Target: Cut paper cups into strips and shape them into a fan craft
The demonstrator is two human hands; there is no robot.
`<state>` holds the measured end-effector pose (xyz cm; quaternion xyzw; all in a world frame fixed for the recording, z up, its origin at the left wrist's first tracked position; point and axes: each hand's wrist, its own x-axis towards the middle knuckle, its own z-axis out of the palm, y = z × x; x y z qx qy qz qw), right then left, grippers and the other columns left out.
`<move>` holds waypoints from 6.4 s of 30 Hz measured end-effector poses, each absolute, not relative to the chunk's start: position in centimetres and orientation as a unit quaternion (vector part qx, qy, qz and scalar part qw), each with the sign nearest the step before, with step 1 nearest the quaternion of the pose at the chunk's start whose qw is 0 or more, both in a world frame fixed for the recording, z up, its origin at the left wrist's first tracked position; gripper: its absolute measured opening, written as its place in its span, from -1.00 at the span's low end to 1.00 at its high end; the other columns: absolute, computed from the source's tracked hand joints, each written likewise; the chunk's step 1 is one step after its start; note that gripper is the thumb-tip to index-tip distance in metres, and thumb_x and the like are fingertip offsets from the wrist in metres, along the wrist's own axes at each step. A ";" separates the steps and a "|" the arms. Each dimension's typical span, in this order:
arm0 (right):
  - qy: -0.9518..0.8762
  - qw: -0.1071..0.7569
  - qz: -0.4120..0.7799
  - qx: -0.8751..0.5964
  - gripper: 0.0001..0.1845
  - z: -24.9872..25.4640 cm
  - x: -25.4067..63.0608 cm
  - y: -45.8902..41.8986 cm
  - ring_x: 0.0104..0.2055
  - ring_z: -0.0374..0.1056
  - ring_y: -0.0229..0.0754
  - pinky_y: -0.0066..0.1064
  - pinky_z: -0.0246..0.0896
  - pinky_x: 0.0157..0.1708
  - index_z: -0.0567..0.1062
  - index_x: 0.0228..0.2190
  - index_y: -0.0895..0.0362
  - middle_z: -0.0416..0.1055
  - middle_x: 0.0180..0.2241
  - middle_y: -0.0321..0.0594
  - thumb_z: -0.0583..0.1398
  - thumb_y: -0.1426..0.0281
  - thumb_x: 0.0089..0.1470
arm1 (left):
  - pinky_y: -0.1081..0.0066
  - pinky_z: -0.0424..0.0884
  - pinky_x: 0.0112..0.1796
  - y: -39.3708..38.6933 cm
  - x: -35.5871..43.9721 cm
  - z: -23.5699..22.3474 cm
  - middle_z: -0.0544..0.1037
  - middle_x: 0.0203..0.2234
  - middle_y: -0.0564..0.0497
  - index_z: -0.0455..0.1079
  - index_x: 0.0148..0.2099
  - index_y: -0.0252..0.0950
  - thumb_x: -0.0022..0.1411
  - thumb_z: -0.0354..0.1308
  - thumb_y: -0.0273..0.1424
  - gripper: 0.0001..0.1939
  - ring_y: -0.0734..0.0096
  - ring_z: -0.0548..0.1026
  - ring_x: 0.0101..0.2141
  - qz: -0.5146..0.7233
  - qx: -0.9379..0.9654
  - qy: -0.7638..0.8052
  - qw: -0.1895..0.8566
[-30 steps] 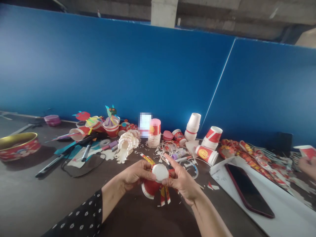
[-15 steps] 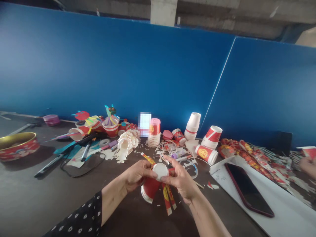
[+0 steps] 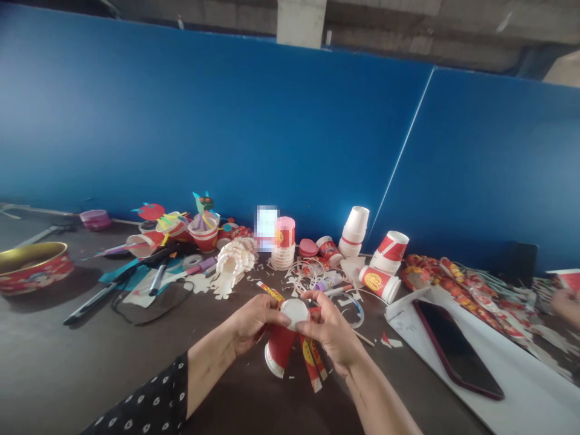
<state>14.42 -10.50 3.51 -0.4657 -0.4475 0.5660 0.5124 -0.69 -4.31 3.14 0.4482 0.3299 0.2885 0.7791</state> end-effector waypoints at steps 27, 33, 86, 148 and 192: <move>-0.446 0.496 0.581 -0.467 -0.47 3.3 14.2 -10.4 -0.31 0.42 -0.15 -0.36 0.26 -0.29 0.27 -0.21 0.10 0.49 -0.38 -0.26 0.35 0.40 -0.26 | 0.43 0.39 -0.42 -4.1 -0.7 2.8 0.53 -0.62 -0.10 0.47 -0.49 -0.49 -0.34 0.23 -0.65 -0.80 0.36 0.48 -0.57 0.265 0.440 0.351 0.783; -0.451 0.488 0.580 -0.471 -0.49 3.3 14.3 -10.4 -0.36 0.41 -0.16 -0.39 0.27 -0.37 0.26 -0.26 0.07 0.47 -0.43 -0.31 0.35 0.38 -0.27 | 0.48 0.37 -0.49 -4.5 -0.6 3.3 0.51 -0.67 -0.05 0.47 -0.54 -0.45 -0.31 0.19 -0.68 -0.84 0.45 0.43 -0.64 0.273 0.430 0.353 0.785; -0.476 0.453 0.593 -0.465 -0.26 3.5 15.2 -10.1 -0.34 0.40 -0.19 -0.35 0.22 -0.25 0.26 -0.05 0.11 0.49 -0.41 -0.31 0.39 0.39 -0.31 | 0.38 0.36 -0.33 -3.4 -1.7 2.9 0.54 -0.53 -0.08 0.45 -0.39 -0.47 -0.39 0.38 -0.56 -0.64 0.34 0.48 -0.47 0.264 0.489 0.274 0.785; -0.552 0.413 0.535 -0.488 -0.29 3.2 16.0 -9.9 -0.35 0.36 -0.16 -0.22 0.23 -0.18 0.13 0.11 0.08 0.43 -0.43 -0.28 0.22 0.15 -0.02 | 0.41 0.33 -0.36 -2.5 -2.4 2.4 0.48 -0.55 0.04 0.39 -0.33 -0.41 -0.31 0.39 -0.51 -0.61 0.47 0.43 -0.52 0.299 0.435 0.275 0.803; -0.748 0.184 0.173 -0.613 -0.51 1.7 13.7 -9.0 -0.21 0.36 -0.08 -0.38 0.15 -0.24 0.37 -0.05 -0.05 0.41 -0.24 -0.21 0.22 0.33 -0.09 | 0.55 0.15 -0.55 -1.3 -3.9 2.7 0.43 -0.64 0.10 0.46 -0.49 -0.34 -0.15 0.28 -0.40 -0.88 0.53 0.32 -0.58 0.087 0.855 0.264 0.439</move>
